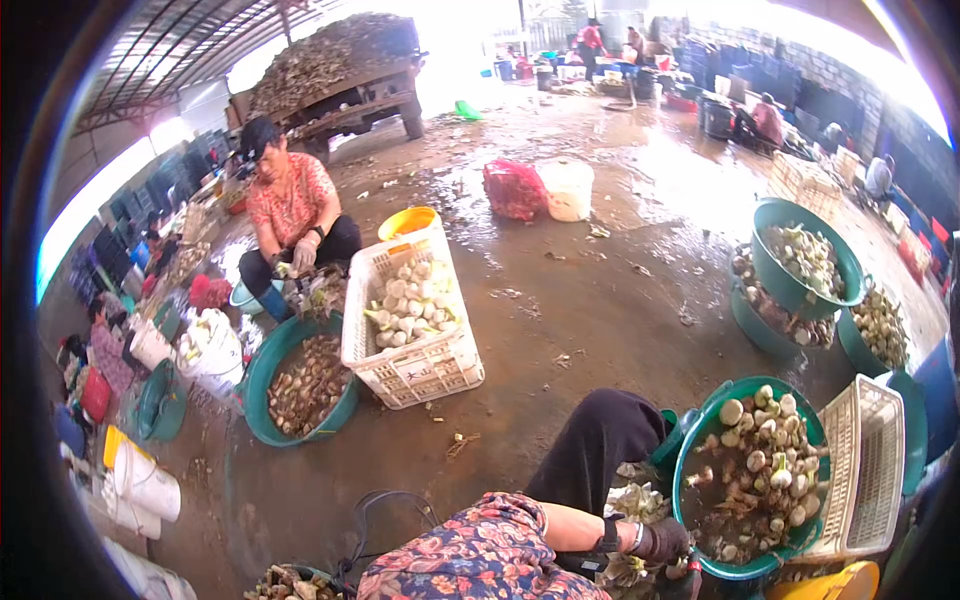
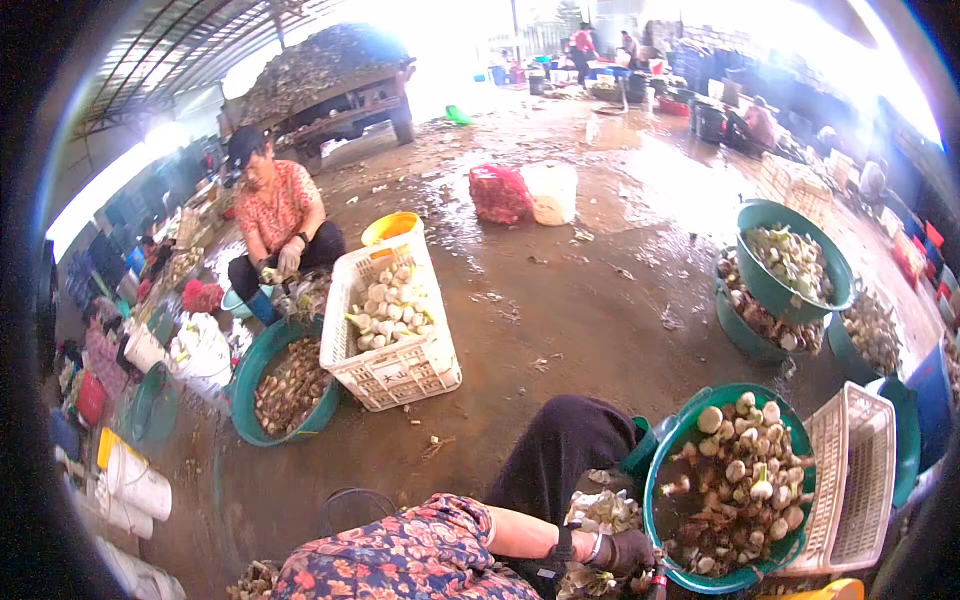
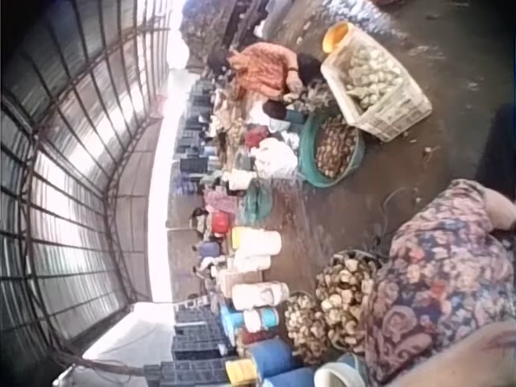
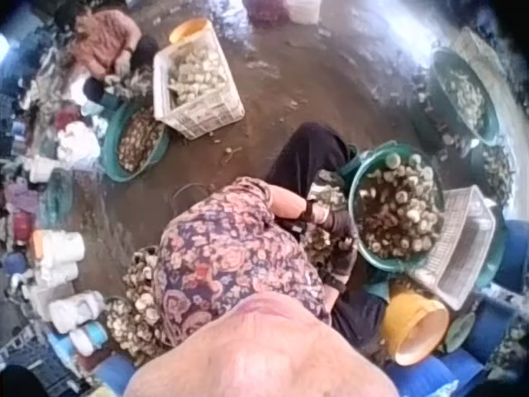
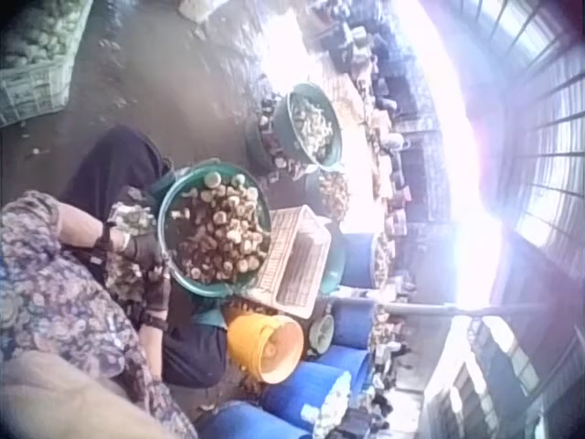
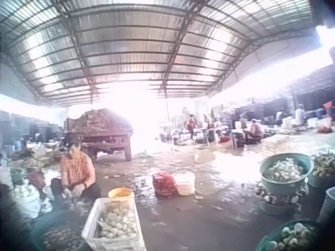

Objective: Peeling and trimming the skins of root vegetables in a large processing facility.

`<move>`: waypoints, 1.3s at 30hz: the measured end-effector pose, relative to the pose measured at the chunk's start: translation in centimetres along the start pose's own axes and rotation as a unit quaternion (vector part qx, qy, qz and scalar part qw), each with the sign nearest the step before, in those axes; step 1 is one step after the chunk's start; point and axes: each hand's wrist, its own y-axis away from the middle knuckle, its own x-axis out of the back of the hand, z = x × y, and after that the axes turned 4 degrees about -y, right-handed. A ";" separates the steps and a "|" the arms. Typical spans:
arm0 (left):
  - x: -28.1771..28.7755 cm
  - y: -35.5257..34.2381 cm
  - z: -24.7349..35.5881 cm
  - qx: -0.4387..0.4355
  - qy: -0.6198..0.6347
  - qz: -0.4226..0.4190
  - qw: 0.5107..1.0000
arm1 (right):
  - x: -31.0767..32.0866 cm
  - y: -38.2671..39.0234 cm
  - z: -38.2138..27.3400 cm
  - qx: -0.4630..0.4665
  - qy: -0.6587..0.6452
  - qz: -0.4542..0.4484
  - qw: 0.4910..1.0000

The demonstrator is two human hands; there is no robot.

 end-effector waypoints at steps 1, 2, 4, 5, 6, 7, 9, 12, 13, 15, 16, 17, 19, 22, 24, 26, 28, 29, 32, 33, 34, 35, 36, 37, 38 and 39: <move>-0.4 0.5 -1.1 0.043 0.089 0.037 0.994 | -0.6 -0.8 -0.2 0.024 0.080 -0.013 0.996; 1.0 -0.5 0.3 0.036 0.093 0.028 0.995 | -1.0 -0.9 -0.8 0.074 0.147 -0.012 0.986; 6.2 -2.1 6.7 0.219 0.086 -0.144 0.961 | -2.4 0.0 -1.4 0.169 0.278 -0.006 0.945; 6.5 -2.0 6.0 0.199 0.227 -0.125 0.945 | -3.5 0.4 -1.6 0.207 0.344 -0.007 0.916; 6.6 -1.7 5.5 0.251 0.390 -0.123 0.877 | -4.9 1.0 -1.7 0.239 0.412 -0.014 0.879; 6.8 -1.1 5.0 0.250 0.436 -0.142 0.853 | -6.3 1.7 -1.7 0.269 0.475 -0.021 0.837; 9.9 -0.4 8.0 0.249 0.479 -0.172 0.824 | -9.0 3.0 -1.7 0.334 0.585 -0.021 0.739; 11.3 1.2 9.2 0.188 0.344 -0.157 0.906 | -12.1 4.4 -1.2 0.408 0.721 -0.031 0.559; 11.2 1.3 8.6 0.092 0.275 -0.161 0.944 | -12.7 4.8 -1.3 0.429 0.759 -0.031 0.489; 10.5 1.6 7.6 -0.102 0.128 -0.165 0.972 | -13.8 6.4 -0.9 0.460 0.819 -0.027 0.343; 10.1 1.5 7.4 -0.102 0.131 -0.168 0.972 | -13.5 6.6 -0.8 0.458 0.819 -0.023 0.344; 9.6 1.5 7.3 -0.075 0.127 -0.162 0.976 | -12.8 6.7 -0.5 0.405 0.784 0.009 0.470; 6.7 0.7 6.6 0.010 0.275 -0.100 0.956 | -10.1 5.2 -0.1 0.357 0.558 0.096 0.743; 10.9 -0.3 9.5 0.195 0.379 -0.066 0.902 | -17.2 5.6 -0.5 0.247 0.026 0.138 0.959; 13.1 0.0 10.4 0.190 0.260 -0.138 0.937 | -13.9 3.4 -1.1 0.171 -0.001 0.095 0.981; 16.0 -0.9 13.8 0.226 0.231 -0.202 0.925 | -14.2 2.5 -1.1 0.190 0.007 0.095 0.977; 16.9 -2.1 16.3 0.265 0.249 -0.285 0.887 | -12.9 2.1 -1.6 0.297 0.086 0.114 0.944; 17.0 -2.1 17.4 0.279 0.285 -0.314 0.862 | -13.5 3.4 -2.4 0.290 0.107 0.080 0.948; 16.7 -2.8 18.2 0.247 0.072 -0.429 0.866 | -12.6 5.3 -2.3 0.265 -0.101 0.131 0.950; 15.9 -3.5 16.1 0.139 0.026 -0.493 0.859 | -12.5 5.1 -3.1 0.250 -0.084 0.154 0.952; 14.9 -3.5 15.0 0.141 0.027 -0.497 0.856 | -12.6 5.4 -3.0 0.250 -0.089 0.157 0.951; 14.0 -3.3 14.4 0.163 -0.019 -0.406 0.899 | -13.0 5.7 -2.8 0.260 -0.046 0.171 0.949; 13.2 -3.3 14.0 0.183 -0.065 -0.310 0.931 | -13.3 5.8 -2.8 0.270 -0.003 0.183 0.945; 12.4 -3.5 13.9 0.144 -0.007 -0.215 0.966 | -13.7 5.6 -2.6 0.278 -0.007 0.198 0.940; 11.8 -3.6 13.6 0.148 -0.010 -0.217 0.965 | -14.1 5.4 -2.4 0.276 -0.011 0.197 0.941; 11.3 -3.7 13.2 0.139 0.020 -0.225 0.964 | -14.6 5.3 -2.3 0.268 0.044 0.231 0.934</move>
